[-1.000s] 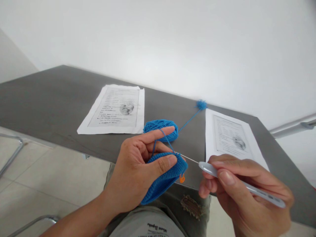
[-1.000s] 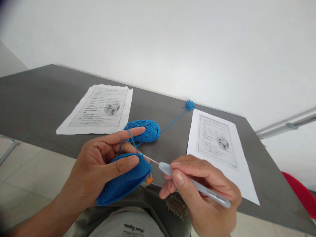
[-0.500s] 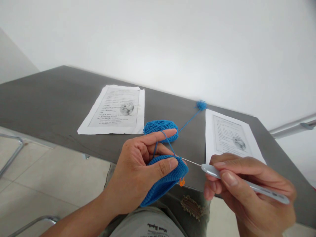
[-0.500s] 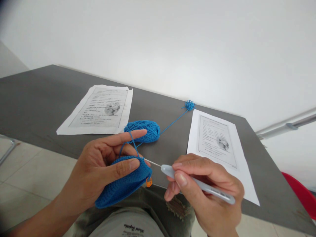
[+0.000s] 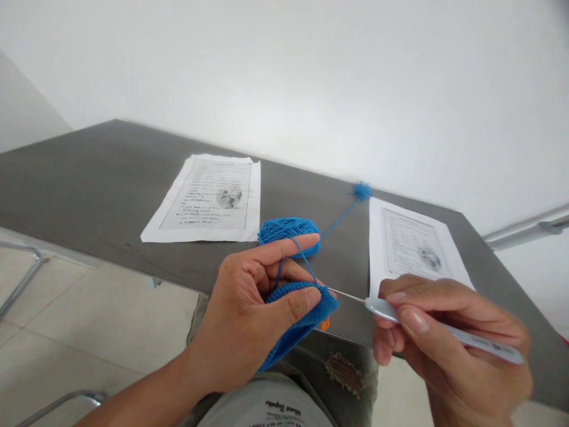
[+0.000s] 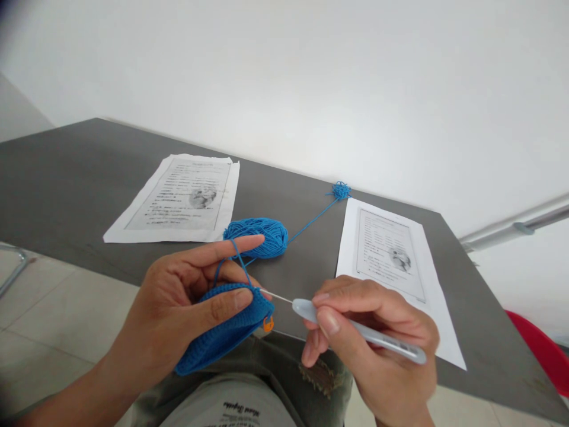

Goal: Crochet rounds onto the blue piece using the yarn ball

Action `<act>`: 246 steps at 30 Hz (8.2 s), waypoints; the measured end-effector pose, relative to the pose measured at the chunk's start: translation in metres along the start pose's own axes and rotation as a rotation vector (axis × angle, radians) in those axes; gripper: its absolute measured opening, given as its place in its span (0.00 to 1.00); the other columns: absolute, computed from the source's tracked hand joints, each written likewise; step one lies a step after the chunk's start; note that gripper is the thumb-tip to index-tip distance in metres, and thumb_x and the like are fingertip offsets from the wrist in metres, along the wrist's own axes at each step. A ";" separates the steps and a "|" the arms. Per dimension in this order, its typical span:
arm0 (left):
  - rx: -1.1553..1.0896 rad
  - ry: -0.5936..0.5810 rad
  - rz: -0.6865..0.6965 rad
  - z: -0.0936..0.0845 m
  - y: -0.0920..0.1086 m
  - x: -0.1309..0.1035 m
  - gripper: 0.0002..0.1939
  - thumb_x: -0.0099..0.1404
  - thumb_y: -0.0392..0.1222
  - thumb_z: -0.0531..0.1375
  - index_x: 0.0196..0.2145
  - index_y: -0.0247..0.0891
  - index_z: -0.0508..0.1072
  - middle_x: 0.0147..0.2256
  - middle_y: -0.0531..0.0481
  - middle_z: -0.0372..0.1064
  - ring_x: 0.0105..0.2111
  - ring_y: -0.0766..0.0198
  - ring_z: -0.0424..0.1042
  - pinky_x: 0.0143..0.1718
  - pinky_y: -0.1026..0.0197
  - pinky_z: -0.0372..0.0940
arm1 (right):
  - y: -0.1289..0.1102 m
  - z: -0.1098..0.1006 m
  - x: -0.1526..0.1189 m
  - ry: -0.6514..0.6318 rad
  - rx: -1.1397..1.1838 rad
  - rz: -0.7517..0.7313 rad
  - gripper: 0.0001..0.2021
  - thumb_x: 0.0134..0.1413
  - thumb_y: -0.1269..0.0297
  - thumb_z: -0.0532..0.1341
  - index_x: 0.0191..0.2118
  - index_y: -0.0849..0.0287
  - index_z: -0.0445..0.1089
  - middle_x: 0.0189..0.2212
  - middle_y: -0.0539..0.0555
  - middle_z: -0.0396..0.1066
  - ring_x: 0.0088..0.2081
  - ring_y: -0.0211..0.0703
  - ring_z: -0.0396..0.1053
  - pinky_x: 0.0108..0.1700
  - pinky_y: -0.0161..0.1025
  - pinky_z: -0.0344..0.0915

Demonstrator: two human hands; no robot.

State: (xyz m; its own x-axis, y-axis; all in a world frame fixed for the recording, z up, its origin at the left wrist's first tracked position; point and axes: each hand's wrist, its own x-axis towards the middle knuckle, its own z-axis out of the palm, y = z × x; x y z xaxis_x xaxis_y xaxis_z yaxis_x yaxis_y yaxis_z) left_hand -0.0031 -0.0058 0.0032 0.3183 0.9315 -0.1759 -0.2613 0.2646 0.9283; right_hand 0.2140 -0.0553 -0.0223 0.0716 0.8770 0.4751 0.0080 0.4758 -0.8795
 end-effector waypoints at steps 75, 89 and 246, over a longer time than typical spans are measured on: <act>-0.109 -0.218 -0.061 -0.017 -0.013 -0.004 0.30 0.59 0.37 0.78 0.58 0.39 0.83 0.32 0.46 0.85 0.31 0.59 0.83 0.33 0.64 0.72 | 0.000 -0.012 0.014 -0.246 0.074 -0.130 0.08 0.63 0.71 0.72 0.47 0.55 0.84 0.26 0.53 0.79 0.21 0.40 0.76 0.24 0.39 0.70; -0.120 -0.245 -0.086 -0.018 -0.013 -0.003 0.29 0.58 0.37 0.78 0.58 0.39 0.83 0.32 0.46 0.85 0.31 0.60 0.82 0.34 0.65 0.73 | -0.004 -0.013 0.023 -0.319 0.031 -0.159 0.10 0.65 0.69 0.71 0.49 0.51 0.85 0.23 0.53 0.81 0.21 0.42 0.77 0.25 0.40 0.70; -0.183 -0.192 -0.145 -0.020 -0.003 0.010 0.36 0.52 0.35 0.82 0.59 0.36 0.83 0.29 0.50 0.81 0.25 0.68 0.76 0.28 0.70 0.70 | 0.007 0.002 0.006 -0.152 -0.221 -0.282 0.15 0.63 0.67 0.73 0.54 0.45 0.84 0.35 0.55 0.85 0.29 0.51 0.81 0.29 0.49 0.78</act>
State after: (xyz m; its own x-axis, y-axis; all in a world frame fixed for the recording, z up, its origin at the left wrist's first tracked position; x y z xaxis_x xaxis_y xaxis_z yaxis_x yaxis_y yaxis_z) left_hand -0.0175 0.0074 -0.0073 0.5263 0.8212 -0.2204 -0.3548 0.4477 0.8208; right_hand 0.2120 -0.0463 -0.0255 -0.1127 0.7216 0.6831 0.2218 0.6884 -0.6906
